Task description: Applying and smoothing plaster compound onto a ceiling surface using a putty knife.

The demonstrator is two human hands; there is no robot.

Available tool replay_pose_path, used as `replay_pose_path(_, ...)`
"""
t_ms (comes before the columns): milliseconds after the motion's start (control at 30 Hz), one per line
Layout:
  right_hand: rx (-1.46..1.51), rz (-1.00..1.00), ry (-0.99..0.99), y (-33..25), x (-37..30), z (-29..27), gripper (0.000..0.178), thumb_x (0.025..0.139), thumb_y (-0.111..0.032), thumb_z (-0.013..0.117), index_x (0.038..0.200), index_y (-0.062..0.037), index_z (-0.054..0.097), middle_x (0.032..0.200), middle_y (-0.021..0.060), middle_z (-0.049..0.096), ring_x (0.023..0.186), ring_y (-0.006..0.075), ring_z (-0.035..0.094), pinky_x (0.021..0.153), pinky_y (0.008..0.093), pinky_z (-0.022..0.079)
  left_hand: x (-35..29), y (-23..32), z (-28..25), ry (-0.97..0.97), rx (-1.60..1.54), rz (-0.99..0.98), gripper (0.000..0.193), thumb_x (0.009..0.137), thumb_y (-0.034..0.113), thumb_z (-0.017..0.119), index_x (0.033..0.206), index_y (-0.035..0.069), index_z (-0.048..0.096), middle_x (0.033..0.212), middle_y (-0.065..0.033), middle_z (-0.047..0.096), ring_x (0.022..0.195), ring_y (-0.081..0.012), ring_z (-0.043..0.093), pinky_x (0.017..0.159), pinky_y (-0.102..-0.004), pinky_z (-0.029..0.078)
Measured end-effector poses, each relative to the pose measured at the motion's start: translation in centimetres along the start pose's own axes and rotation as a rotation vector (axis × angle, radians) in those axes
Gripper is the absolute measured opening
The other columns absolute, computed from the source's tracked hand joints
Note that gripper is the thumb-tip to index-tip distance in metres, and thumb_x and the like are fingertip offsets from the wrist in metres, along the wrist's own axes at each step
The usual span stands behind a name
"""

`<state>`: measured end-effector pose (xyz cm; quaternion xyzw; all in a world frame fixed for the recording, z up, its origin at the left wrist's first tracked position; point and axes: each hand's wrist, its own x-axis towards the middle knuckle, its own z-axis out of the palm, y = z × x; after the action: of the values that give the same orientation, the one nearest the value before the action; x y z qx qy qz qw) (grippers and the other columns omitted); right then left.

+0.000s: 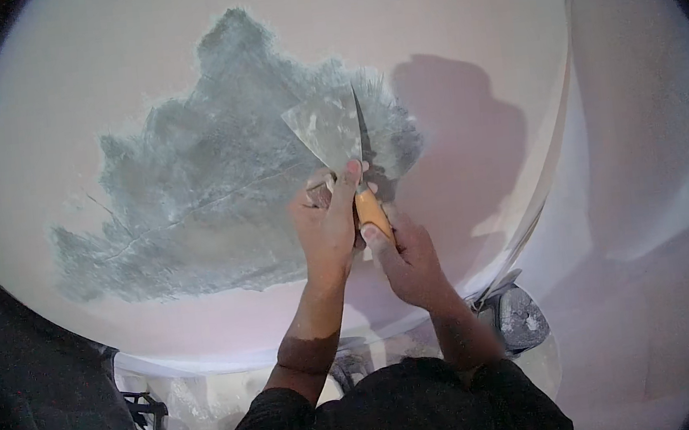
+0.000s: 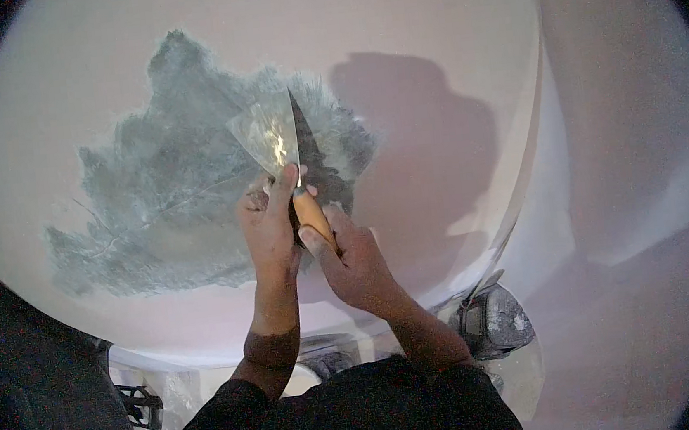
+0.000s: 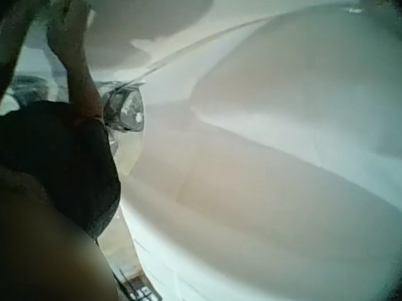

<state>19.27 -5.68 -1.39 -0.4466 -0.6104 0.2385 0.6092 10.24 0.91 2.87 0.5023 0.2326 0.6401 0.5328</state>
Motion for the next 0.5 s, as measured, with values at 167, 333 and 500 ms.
replay_pose_path(167, 0.108, 0.135, -0.072, -1.7, -0.3, -1.0, 0.034, 0.096, -0.029, 0.052, 0.107, 0.0024, 0.051, 0.067, 0.0105, 0.053, 0.061, 0.0145, 0.051, 0.057, 0.0326, 0.042, -0.4, 0.9, 0.5, 0.023, -0.046, -0.026, 0.019, 0.084, 0.016, 0.073, 0.080, 0.000, 0.063, 0.074, -0.0080, 0.065, 0.060, -0.0139, 0.062, 0.052, -0.0252, 0.047)
replay_pose_path(333, 0.113, 0.155, -0.078, -0.4, 0.4, -1.5, 0.034, 0.095, -0.030, 0.054, 0.103, 0.0033, 0.053, 0.065, 0.0096, 0.052, 0.061, 0.0141, 0.051, 0.056, 0.0323, 0.042, -0.1, 1.3, 1.3, 0.066, -0.042, -0.026, 0.019, 0.085, 0.015, 0.071, 0.082, -0.002, 0.064, 0.076, -0.0091, 0.066, 0.060, -0.0139, 0.061, 0.053, -0.0258, 0.047)
replay_pose_path(500, 0.080, 0.074, -0.083, 0.7, 1.8, -4.1, 0.026, 0.094, -0.026, 0.056, 0.093, 0.0008, 0.055, 0.068, 0.0076, 0.052, 0.065, 0.0134, 0.053, 0.060, 0.0291, 0.046, 0.0, 0.6, 0.5, 0.044, -0.051, 0.090, 0.017, 0.087, 0.014, 0.068, 0.084, -0.002, 0.064, 0.075, -0.0085, 0.065, 0.059, -0.0132, 0.060, 0.053, -0.0253, 0.046)
